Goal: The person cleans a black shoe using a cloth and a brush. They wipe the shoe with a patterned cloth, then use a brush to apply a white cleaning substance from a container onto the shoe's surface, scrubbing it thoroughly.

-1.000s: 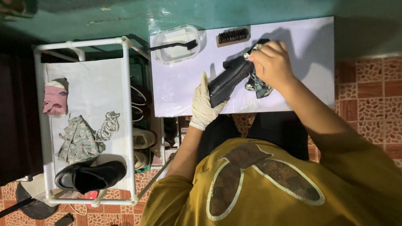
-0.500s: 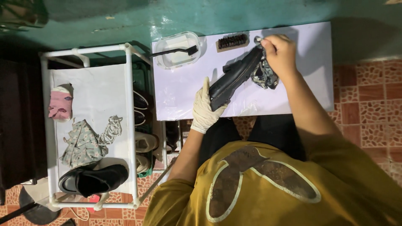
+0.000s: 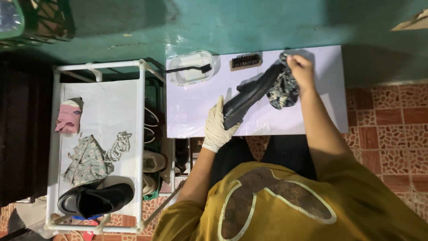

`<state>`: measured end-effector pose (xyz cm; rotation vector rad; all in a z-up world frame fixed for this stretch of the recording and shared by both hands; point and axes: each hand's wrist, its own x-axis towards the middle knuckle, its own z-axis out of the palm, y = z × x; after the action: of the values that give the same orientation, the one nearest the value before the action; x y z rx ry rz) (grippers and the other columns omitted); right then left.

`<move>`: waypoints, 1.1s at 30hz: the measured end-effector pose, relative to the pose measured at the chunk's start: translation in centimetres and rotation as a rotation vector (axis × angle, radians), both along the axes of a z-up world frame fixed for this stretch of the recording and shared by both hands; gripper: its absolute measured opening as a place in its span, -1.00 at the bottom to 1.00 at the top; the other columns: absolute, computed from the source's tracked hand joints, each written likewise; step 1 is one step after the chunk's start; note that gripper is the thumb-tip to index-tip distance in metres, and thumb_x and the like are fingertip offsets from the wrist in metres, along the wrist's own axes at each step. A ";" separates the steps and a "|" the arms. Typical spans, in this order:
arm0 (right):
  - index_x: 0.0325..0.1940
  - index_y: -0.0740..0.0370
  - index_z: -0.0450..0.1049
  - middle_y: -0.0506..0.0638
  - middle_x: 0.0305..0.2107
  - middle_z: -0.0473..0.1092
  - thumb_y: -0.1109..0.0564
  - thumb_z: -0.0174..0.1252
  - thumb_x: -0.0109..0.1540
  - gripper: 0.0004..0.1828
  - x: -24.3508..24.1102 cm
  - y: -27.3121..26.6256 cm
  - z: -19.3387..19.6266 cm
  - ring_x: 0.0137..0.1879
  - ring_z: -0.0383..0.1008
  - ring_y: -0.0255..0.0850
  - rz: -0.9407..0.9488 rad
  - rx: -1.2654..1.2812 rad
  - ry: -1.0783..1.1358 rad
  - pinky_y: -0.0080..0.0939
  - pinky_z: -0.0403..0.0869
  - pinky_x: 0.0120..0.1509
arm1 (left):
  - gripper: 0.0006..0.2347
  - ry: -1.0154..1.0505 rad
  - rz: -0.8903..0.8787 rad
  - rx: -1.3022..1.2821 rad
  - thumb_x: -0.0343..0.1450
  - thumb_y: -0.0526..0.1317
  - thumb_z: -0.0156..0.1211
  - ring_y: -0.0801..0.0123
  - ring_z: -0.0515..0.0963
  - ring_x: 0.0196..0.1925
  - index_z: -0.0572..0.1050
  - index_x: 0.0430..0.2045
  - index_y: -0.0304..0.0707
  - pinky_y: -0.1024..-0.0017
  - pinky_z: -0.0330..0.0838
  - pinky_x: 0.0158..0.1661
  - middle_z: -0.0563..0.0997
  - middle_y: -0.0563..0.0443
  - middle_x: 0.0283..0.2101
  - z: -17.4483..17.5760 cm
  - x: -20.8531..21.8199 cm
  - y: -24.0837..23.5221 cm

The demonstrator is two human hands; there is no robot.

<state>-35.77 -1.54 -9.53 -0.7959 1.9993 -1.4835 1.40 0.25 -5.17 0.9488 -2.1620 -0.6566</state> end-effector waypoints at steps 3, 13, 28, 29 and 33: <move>-0.11 0.00 0.65 -0.03 -0.31 0.53 -0.04 0.33 0.35 -0.86 -5.3 -0.7 -6.2 -0.04 0.50 -0.22 -0.113 -0.134 0.091 -0.17 0.46 0.10 | 0.03 -0.105 0.056 0.259 0.13 0.04 0.57 0.00 0.48 0.25 0.00 0.51 0.06 0.15 0.32 0.29 0.43 -0.17 0.13 -0.6 0.0 0.0; -0.11 0.04 0.51 -0.37 -0.29 0.35 0.05 0.15 0.44 -0.90 -5.7 -2.5 1.3 -0.10 0.29 -0.53 0.139 -0.196 -0.048 -0.52 0.26 0.08 | -0.03 0.087 -0.111 0.242 0.18 -0.17 0.45 -0.14 0.40 0.22 -0.08 0.51 -0.08 0.05 0.34 0.20 0.36 -0.40 0.17 0.1 1.2 -0.9; 0.00 0.05 0.47 -0.17 -0.15 0.47 0.29 0.22 0.35 -0.80 -2.3 0.2 3.3 -0.11 0.42 -0.45 0.234 -0.258 -0.087 -0.49 0.38 -0.04 | -0.05 0.082 -0.171 0.207 0.06 -0.29 0.33 -0.10 0.39 0.27 0.03 0.47 -0.15 0.02 0.36 0.24 0.39 -0.31 0.23 0.1 0.4 -1.5; 0.10 0.13 0.50 -0.04 -0.15 0.49 0.21 0.35 0.23 -0.64 -0.8 0.6 4.0 -0.03 0.44 -0.33 0.326 -0.235 -0.016 -0.29 0.41 0.08 | -0.02 0.047 -0.105 0.317 0.02 -0.30 0.44 -0.12 0.43 0.26 0.11 0.46 -0.07 0.05 0.31 0.28 0.41 -0.26 0.14 0.3 0.4 -1.5; 0.28 0.20 0.48 0.15 -0.07 0.48 -0.09 0.29 0.29 -0.46 0.2 1.2 5.4 0.08 0.44 -0.18 0.434 -0.254 0.040 -0.06 0.44 0.22 | 0.01 0.011 -0.040 0.395 -0.04 -0.30 0.56 -0.11 0.46 0.24 0.21 0.45 0.01 0.09 0.28 0.31 0.44 -0.18 0.02 0.8 -0.3 -1.6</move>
<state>-35.58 -0.37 -4.10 -1.2806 1.5467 -1.4772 1.13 -1.30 -4.37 1.0992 -2.0845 -1.1345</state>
